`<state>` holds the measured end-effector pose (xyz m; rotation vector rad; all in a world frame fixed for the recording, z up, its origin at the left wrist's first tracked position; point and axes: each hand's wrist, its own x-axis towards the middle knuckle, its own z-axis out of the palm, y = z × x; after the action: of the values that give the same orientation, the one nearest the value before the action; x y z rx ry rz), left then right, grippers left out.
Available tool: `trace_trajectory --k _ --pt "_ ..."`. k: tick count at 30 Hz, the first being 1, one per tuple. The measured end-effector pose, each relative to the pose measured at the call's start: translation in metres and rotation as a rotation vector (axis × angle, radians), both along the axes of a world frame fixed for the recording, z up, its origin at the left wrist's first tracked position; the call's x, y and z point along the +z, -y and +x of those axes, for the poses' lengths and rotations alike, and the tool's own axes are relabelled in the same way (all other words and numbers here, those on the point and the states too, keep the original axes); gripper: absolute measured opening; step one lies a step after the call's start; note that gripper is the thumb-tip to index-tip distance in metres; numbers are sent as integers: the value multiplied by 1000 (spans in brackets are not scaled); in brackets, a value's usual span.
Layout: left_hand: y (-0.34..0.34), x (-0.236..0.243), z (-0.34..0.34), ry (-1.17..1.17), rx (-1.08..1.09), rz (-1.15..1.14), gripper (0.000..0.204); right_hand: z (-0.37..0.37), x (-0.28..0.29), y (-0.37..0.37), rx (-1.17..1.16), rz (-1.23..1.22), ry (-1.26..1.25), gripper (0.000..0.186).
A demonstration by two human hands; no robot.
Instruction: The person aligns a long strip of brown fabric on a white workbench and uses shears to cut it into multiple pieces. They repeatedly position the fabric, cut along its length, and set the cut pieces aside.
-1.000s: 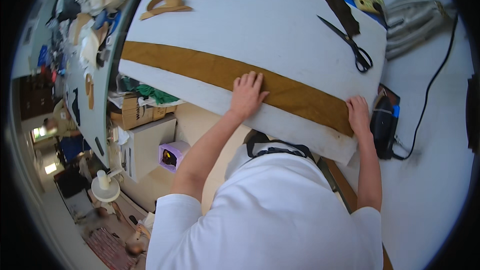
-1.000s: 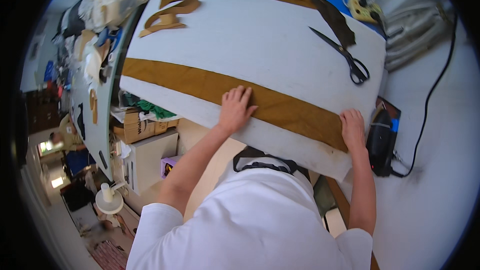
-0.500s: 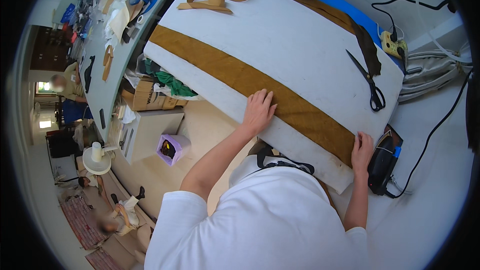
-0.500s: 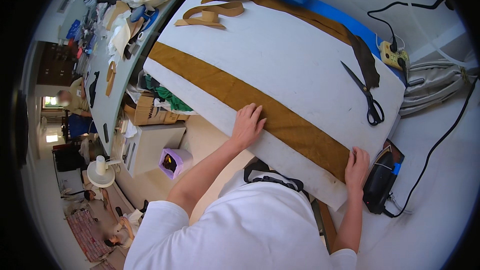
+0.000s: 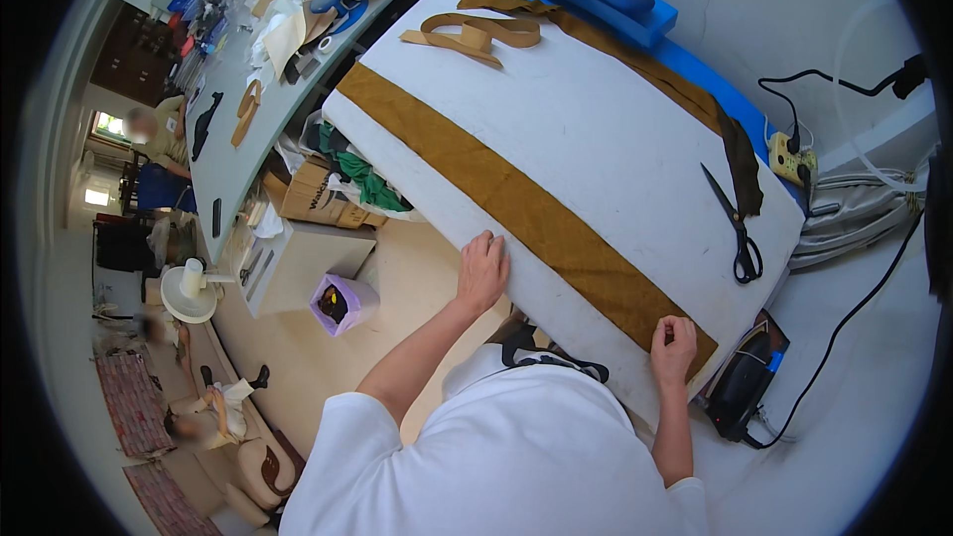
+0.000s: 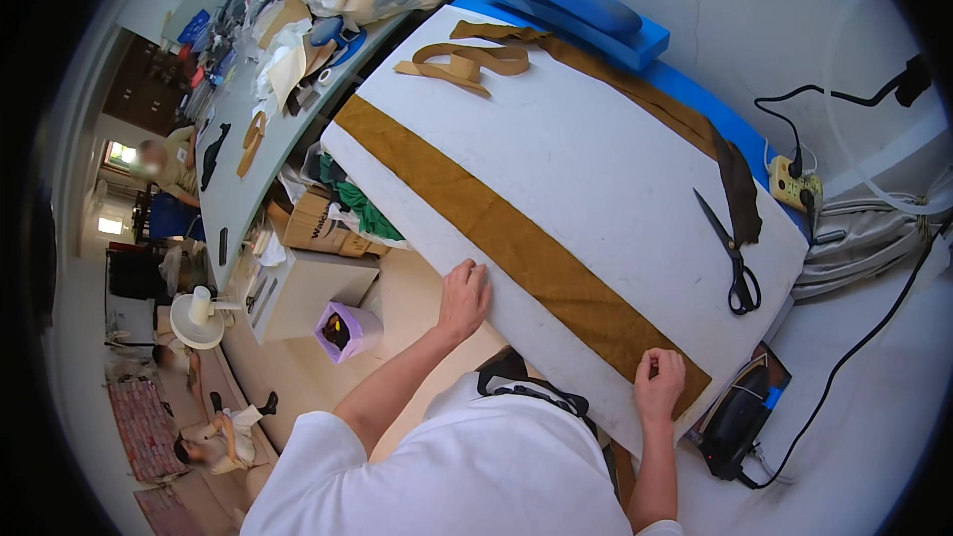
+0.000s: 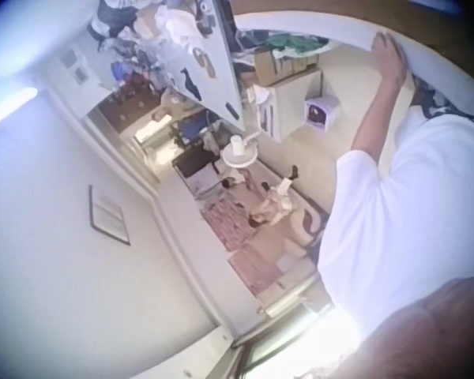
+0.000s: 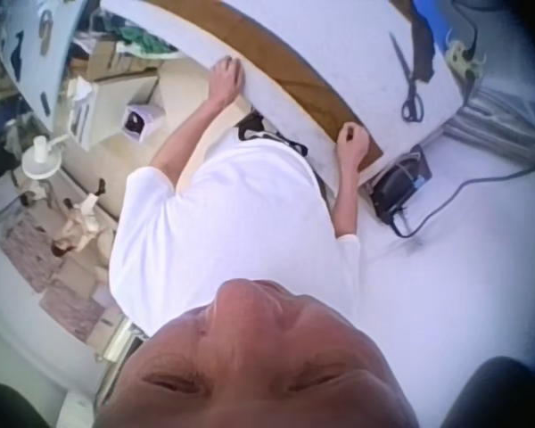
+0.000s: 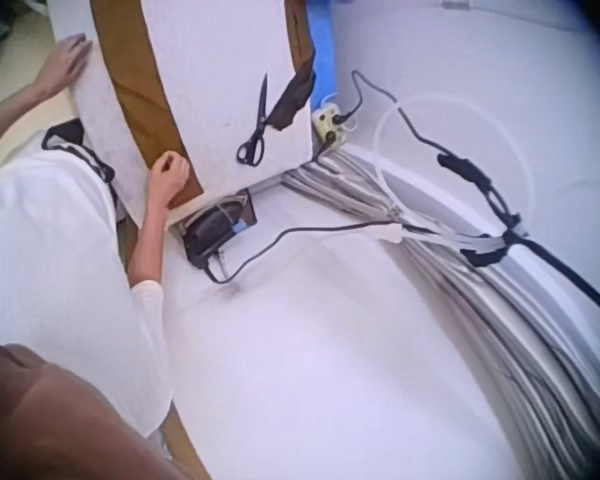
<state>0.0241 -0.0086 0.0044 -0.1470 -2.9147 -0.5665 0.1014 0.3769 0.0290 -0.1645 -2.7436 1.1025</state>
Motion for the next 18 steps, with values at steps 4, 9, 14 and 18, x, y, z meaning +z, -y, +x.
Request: trace_trajectory --k 4,9,14,18 --pt "5 -10 3 -9 38 17 36 -6 -4 10 29 -23 -18 9" --pt "9 -1 -6 9 12 93 25 -22 -9 40 51 -57 -2 9" --pt "44 1 -36 65 -57 208 19 -60 6 91 47 -88 -42 11" --pt "95 19 -146 -145 -192 195 22 -96 6 136 -2 -67 -20 8"
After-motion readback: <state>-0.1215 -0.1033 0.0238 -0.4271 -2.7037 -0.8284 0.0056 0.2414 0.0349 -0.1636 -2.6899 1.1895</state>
